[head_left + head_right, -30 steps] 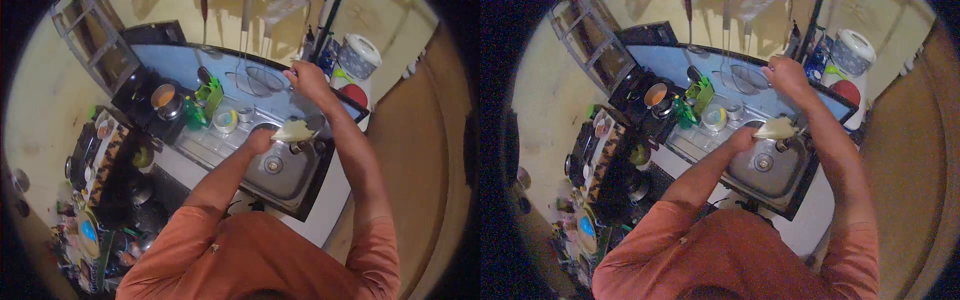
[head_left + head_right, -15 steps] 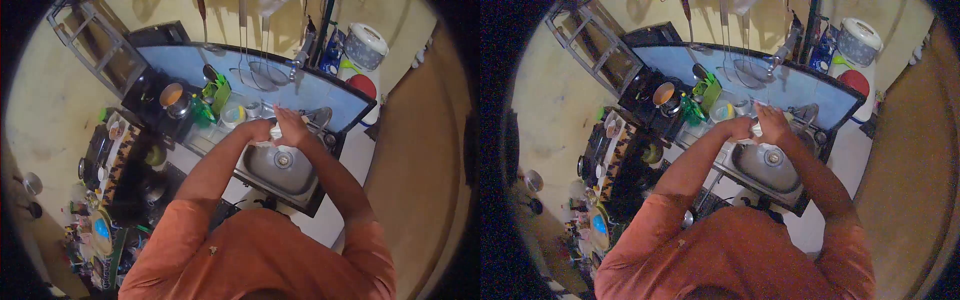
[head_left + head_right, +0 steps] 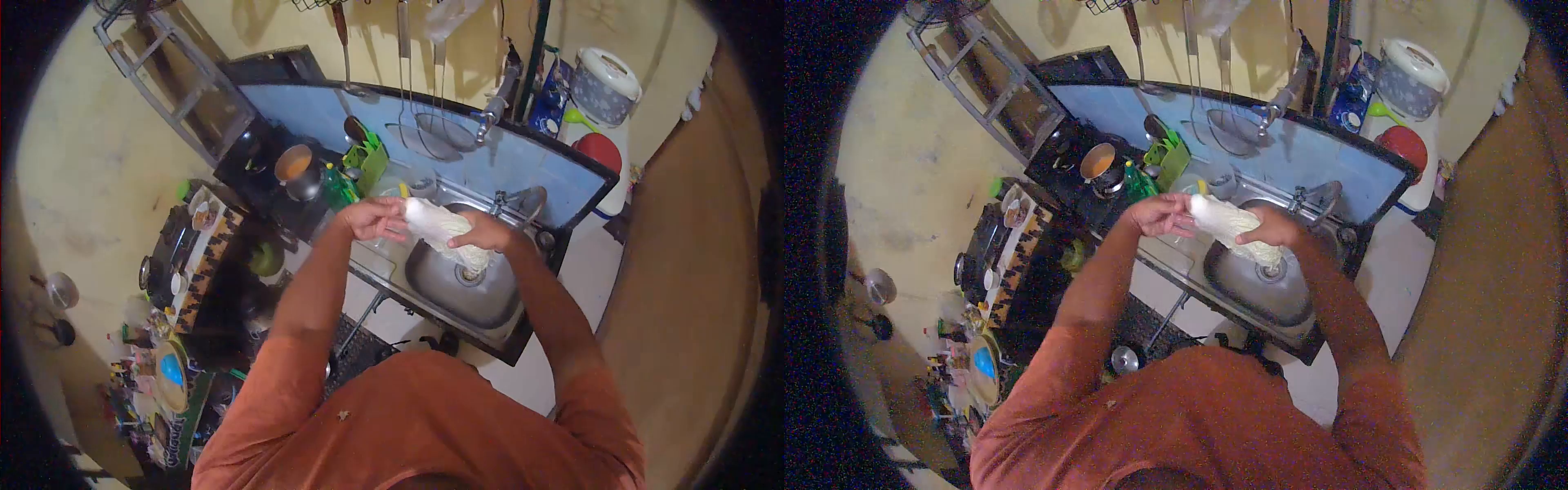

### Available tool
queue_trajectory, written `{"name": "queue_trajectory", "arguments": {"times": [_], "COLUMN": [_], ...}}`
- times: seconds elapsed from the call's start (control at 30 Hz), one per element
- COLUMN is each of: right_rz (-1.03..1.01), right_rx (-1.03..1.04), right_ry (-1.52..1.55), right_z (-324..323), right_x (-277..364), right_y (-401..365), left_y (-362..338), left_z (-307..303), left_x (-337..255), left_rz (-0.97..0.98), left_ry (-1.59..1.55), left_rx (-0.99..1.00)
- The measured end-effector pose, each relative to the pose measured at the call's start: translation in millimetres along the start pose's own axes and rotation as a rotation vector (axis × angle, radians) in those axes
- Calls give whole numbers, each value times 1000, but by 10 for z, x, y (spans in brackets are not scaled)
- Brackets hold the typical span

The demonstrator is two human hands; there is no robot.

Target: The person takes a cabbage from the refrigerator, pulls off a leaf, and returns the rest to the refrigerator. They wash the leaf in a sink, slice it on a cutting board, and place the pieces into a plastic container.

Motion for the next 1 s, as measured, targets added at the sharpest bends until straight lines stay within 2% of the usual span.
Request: {"name": "queue_trajectory", "arguments": {"times": [0.03,0.1,0.13,0.2,0.23,0.27,0.3,0.37,0.43,0.5,0.6,0.63,0.67,0.73,0.77,0.83,0.93,1.0], "right_rz": [-5,120,120,106,108,105,103,54,1,-113,-224,-272,-273,-66,-65,-301,-262,-219], "right_rx": [5,-78,-72,-26,-20,-50,-82,-151,-226,-287,-350,-394,-392,-425,-419,-531,-605,-569], "right_ry": [-3,119,116,361,357,326,296,202,102,320,279,285,279,313,307,382,283,247], "right_z": [21,23,64,141,177,194,215,213,173,133,64,25,-17,-102,-66,-66,-69,-53], "right_x": [4,-101,-111,-128,-115,-97,-78,-38,49,114,-27,-15,-24,-130,-130,-19,-231,-259], "right_y": [18,41,47,67,65,60,53,51,69,88,248,252,270,312,346,330,456,504], "left_y": [17,140,131,247,278,294,300,290,269,258,265,272,283,250,249,260,281,315], "left_z": [16,114,346,440,481,484,469,365,439,489,450,445,432,449,471,579,614,569], "left_x": [105,159,128,233,236,244,270,292,256,267,326,336,342,313,319,261,255,281], "left_rz": [5,372,469,521,566,583,586,608,635,659,640,651,661,617,566,563,573,598], "left_ry": [2,-54,-90,-36,18,10,4,58,74,92,126,9,-108,-162,-210,-185,-152,-145], "left_rx": [-4,-30,-64,-149,-231,-362,-364,-520,-517,-519,-591,-552,-512,-470,-428,-481,-551,-573]}}
Point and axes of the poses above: each hand's wrist, its own y-axis towards the middle knuckle, its own z-axis out of the palm, x = y × z, the point moved 6 cm from there along y, towards the middle knuckle, and after that the axes turned 7 degrees about z, right-handed, at the moved point
